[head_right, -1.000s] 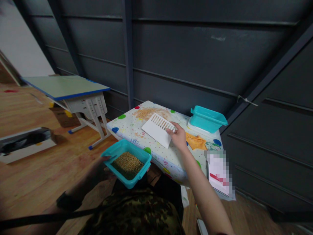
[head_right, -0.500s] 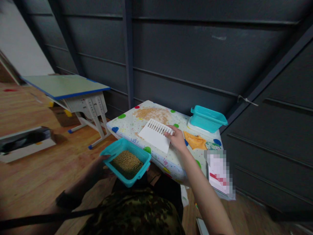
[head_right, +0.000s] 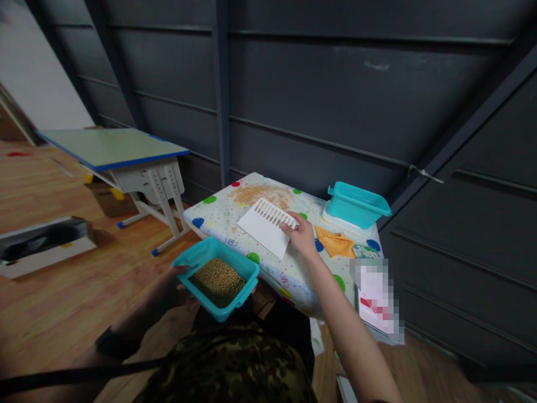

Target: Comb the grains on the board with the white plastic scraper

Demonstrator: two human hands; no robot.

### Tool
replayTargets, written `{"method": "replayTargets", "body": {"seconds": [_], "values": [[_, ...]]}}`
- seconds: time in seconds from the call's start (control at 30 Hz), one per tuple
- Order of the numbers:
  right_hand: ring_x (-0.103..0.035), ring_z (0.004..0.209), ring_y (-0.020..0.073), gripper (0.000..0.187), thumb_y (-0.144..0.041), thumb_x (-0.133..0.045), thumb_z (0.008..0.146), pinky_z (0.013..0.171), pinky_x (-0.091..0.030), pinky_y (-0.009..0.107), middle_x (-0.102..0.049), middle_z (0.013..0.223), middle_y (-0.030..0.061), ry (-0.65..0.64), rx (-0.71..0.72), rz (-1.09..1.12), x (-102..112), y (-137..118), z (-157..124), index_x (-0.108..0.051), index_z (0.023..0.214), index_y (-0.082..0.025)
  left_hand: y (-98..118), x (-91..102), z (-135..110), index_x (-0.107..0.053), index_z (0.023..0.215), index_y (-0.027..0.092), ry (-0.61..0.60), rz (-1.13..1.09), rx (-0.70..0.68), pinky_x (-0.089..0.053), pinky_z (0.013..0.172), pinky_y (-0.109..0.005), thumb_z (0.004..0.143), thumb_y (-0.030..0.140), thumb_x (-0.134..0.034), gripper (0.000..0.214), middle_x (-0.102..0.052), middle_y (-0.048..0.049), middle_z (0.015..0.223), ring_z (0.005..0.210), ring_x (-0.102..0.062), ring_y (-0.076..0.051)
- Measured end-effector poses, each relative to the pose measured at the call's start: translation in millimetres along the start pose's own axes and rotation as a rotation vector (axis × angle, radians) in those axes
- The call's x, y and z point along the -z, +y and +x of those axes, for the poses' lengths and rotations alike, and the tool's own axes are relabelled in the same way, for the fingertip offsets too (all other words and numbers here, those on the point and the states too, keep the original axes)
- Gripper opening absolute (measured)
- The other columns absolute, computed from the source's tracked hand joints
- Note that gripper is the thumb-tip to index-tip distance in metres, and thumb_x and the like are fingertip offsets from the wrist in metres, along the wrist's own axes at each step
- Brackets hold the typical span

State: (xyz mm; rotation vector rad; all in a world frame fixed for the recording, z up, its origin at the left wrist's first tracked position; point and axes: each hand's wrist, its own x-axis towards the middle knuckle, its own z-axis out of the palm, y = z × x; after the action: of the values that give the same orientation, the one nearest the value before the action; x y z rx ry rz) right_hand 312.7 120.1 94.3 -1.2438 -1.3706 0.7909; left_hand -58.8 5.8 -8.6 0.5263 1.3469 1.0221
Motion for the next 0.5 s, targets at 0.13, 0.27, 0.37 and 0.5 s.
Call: {"method": "replayTargets", "body": {"seconds": [0.13,0.27,0.37,0.5], "values": [[-0.071,0.087,0.0265,0.058,-0.052,-0.086,0.068,0.071,-0.057,0.036,-0.082,0.105,0.0095,-0.005,0.018,-0.041,-8,2,4,-0.08,0.116,-0.02,2,1.1,-3,-0.067,0.117,0.025,-0.01,0.013,0.004,-0.069,0.068,-0.037,0.088,0.057,-0.077,0.043,-0.079,-0.0034,0.088,0.067,-0.076,-0.024],[-0.071,0.084,0.0255,0.057,-0.05,-0.09,0.065,0.072,-0.056,0.036,-0.082,0.103,0.0087,-0.119,-0.01,0.006,-9,-2,3,-0.081,0.112,-0.02,1,5.3,-6,-0.067,0.124,0.025,-0.071,0.0,-0.04,-0.071,0.074,-0.037,0.091,0.055,-0.077,0.046,-0.084,-0.0038,0.096,0.075,-0.08,-0.025],[-0.07,0.079,0.0249,0.06,-0.05,-0.091,0.063,0.07,-0.055,0.036,-0.082,0.101,0.0082,-0.094,-0.032,0.04,-3,-4,6,-0.08,0.114,-0.02,0,7.2,-4,-0.069,0.123,0.023,-0.055,-0.013,-0.038,-0.072,0.072,-0.04,0.09,0.055,-0.08,0.047,-0.084,-0.0046,0.102,0.076,-0.081,-0.026],[-0.069,0.078,0.0276,0.065,-0.057,-0.088,0.065,0.068,-0.056,0.038,-0.08,0.092,0.008,0.127,0.01,-0.004,5,-3,17,-0.081,0.118,-0.019,-2,9.1,2,-0.069,0.127,0.023,-0.061,-0.064,0.007,-0.072,0.067,-0.037,0.086,0.053,-0.085,0.053,-0.083,-0.0042,0.098,0.074,-0.082,-0.026]]}}
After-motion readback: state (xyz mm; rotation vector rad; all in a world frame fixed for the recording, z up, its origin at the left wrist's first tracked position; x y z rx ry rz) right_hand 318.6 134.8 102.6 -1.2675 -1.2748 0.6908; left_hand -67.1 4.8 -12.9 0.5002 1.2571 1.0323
